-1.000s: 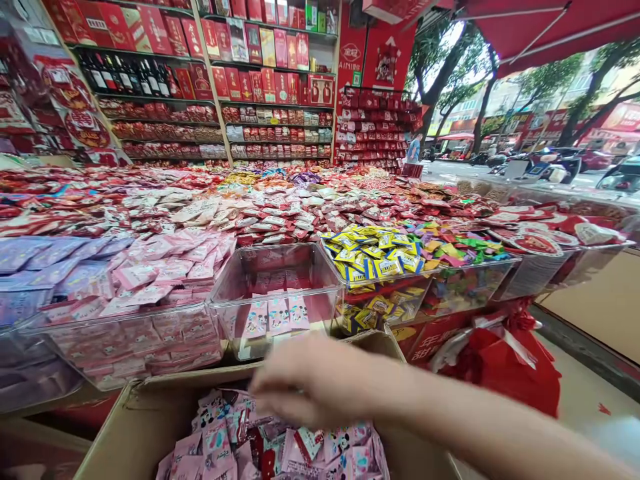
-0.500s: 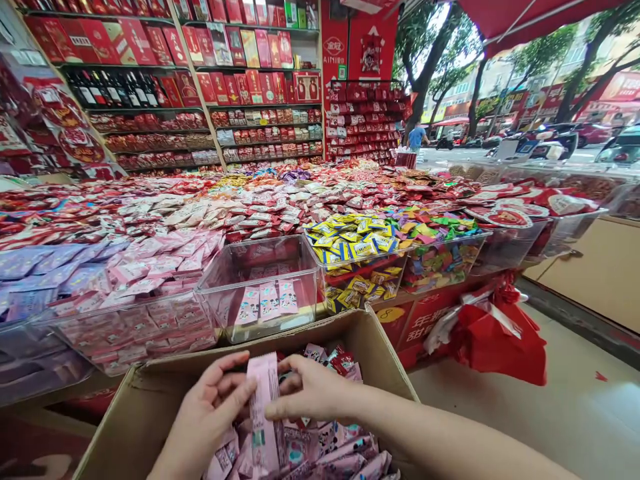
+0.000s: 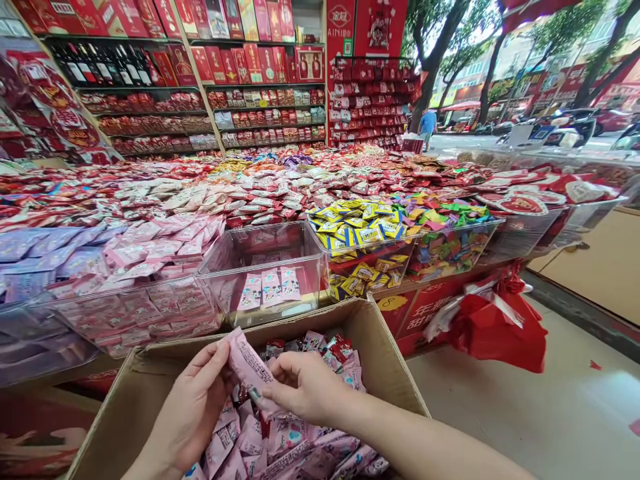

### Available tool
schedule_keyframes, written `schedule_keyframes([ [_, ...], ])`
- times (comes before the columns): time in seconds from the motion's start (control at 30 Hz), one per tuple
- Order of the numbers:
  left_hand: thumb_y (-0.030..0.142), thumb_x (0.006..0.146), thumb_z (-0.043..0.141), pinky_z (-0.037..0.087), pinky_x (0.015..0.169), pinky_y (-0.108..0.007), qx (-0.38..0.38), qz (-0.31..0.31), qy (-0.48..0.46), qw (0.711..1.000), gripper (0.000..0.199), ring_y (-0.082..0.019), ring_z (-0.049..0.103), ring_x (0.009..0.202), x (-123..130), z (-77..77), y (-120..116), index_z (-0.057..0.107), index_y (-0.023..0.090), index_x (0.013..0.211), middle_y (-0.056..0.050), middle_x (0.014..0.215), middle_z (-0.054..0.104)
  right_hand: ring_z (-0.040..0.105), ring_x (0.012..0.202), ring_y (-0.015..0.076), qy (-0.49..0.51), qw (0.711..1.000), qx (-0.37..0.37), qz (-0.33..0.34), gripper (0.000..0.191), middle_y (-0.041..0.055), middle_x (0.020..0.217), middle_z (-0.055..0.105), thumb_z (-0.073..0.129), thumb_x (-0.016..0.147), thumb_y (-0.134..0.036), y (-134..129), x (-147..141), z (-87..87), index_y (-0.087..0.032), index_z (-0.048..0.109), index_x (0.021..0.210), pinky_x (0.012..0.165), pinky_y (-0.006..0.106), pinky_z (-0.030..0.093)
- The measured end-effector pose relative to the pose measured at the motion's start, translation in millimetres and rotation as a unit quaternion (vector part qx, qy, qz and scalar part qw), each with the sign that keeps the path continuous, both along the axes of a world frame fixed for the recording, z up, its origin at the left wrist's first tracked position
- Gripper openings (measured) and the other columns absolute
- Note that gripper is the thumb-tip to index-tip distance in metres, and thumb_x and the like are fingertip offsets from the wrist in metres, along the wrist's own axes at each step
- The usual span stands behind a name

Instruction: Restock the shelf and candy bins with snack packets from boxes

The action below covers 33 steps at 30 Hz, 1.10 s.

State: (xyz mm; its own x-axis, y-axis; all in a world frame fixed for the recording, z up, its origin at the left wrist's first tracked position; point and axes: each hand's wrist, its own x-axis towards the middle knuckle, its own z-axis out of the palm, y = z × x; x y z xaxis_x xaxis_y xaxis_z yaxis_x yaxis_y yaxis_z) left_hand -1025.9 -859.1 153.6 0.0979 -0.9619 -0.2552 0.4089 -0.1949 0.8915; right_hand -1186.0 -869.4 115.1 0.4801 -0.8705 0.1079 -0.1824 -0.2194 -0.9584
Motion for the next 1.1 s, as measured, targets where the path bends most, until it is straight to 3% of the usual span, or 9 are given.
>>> schedule_keyframes([
  [0.07,0.047,0.071,0.055,0.047,0.078,-0.030,0.036,-0.045,0.020,0.998,0.036,-0.017,0.060,0.086,2.2,5.5,2.9,0.058,0.021,0.095,-0.004,0.098,0.065,0.049,0.062,0.0120,0.093,0.978,-0.184,-0.027,0.012,0.0013,0.067,0.056,0.049,0.079,-0.025,-0.8,-3.9,0.8,-0.018,0.058,0.077,0.058,0.023,0.037],
  [0.13,0.048,0.072,0.053,0.044,0.085,-0.035,0.075,-0.074,0.016,0.994,0.045,-0.020,0.059,0.092,2.0,10.4,6.1,0.051,0.023,0.110,-0.008,0.109,0.061,0.051,0.071,0.0147,0.167,0.931,-0.323,-0.034,0.016,0.0053,0.076,0.060,0.043,0.081,-0.018,-1.9,-7.4,2.3,-0.018,0.059,0.084,0.067,0.027,0.038],
  [0.23,0.029,0.067,0.064,0.043,0.087,-0.035,0.084,-0.101,-0.007,0.991,0.057,-0.021,0.060,0.093,0.6,12.7,9.6,0.042,0.025,0.120,-0.009,0.116,0.057,0.050,0.084,0.0173,0.192,0.906,-0.375,-0.030,0.017,0.0085,0.092,0.059,0.047,0.079,-0.017,-2.3,-11.5,5.3,-0.019,0.058,0.091,0.076,0.032,0.039],
  [0.33,0.022,0.068,0.063,0.043,0.087,-0.032,0.056,-0.120,0.015,0.991,0.059,-0.021,0.058,0.098,3.4,11.2,10.3,0.040,0.026,0.122,-0.009,0.120,0.055,0.042,0.107,0.0215,0.128,0.942,-0.307,-0.047,0.023,0.0107,0.117,0.048,0.059,0.071,-0.026,-2.8,-15.0,9.4,-0.020,0.057,0.094,0.088,0.036,0.036],
  [0.4,0.021,0.070,0.062,0.044,0.086,-0.029,0.039,-0.128,0.040,0.990,0.057,-0.020,0.056,0.101,7.9,10.4,9.9,0.040,0.027,0.122,-0.008,0.122,0.054,0.040,0.112,0.0208,0.072,0.967,-0.234,-0.066,0.018,0.0103,0.119,0.046,0.059,0.073,-0.027,-3.9,-16.3,11.5,-0.020,0.058,0.090,0.091,0.036,0.034],
  [0.5,0.018,0.072,0.059,0.046,0.081,-0.025,0.027,-0.148,0.083,0.985,0.053,-0.021,0.056,0.102,14.9,10.1,10.0,0.041,0.026,0.121,-0.008,0.122,0.053,0.051,0.097,0.0170,-0.032,0.989,-0.108,-0.091,0.009,0.0083,0.102,0.054,0.055,0.077,-0.027,-5.4,-15.4,12.0,-0.019,0.058,0.080,0.083,0.031,0.041],
  [0.63,0.017,0.074,0.057,0.049,0.075,-0.022,0.015,-0.161,0.122,0.979,0.045,-0.020,0.058,0.099,18.4,10.3,11.2,0.045,0.024,0.116,-0.009,0.121,0.054,0.054,0.073,0.0124,-0.170,0.980,0.033,-0.101,0.016,0.0031,0.081,0.057,0.063,0.069,-0.029,-3.6,-13.3,12.8,-0.019,0.055,0.079,0.065,0.025,0.045],
  [0.8,0.018,0.073,0.059,0.051,0.074,-0.027,0.026,-0.149,0.072,0.986,0.036,-0.020,0.061,0.091,17.6,6.1,5.9,0.049,0.019,0.108,-0.011,0.111,0.060,0.054,0.072,0.0103,-0.226,0.963,0.050,-0.137,0.015,0.0011,0.080,0.059,0.068,0.064,-0.025,1.8,-15.5,18.7,-0.018,0.056,0.071,0.065,0.022,0.045],
  [1.1,0.024,0.075,0.057,0.051,0.061,-0.023,0.014,-0.112,0.027,0.993,0.028,-0.015,0.063,0.075,23.8,1.3,-0.7,0.052,0.016,0.102,-0.012,0.099,0.066,0.048,0.057,0.0051,-0.188,0.967,0.089,-0.145,0.015,-0.0037,0.064,0.057,0.069,0.065,-0.026,5.3,-21.4,15.8,-0.018,0.057,0.070,0.053,0.015,0.040],
])
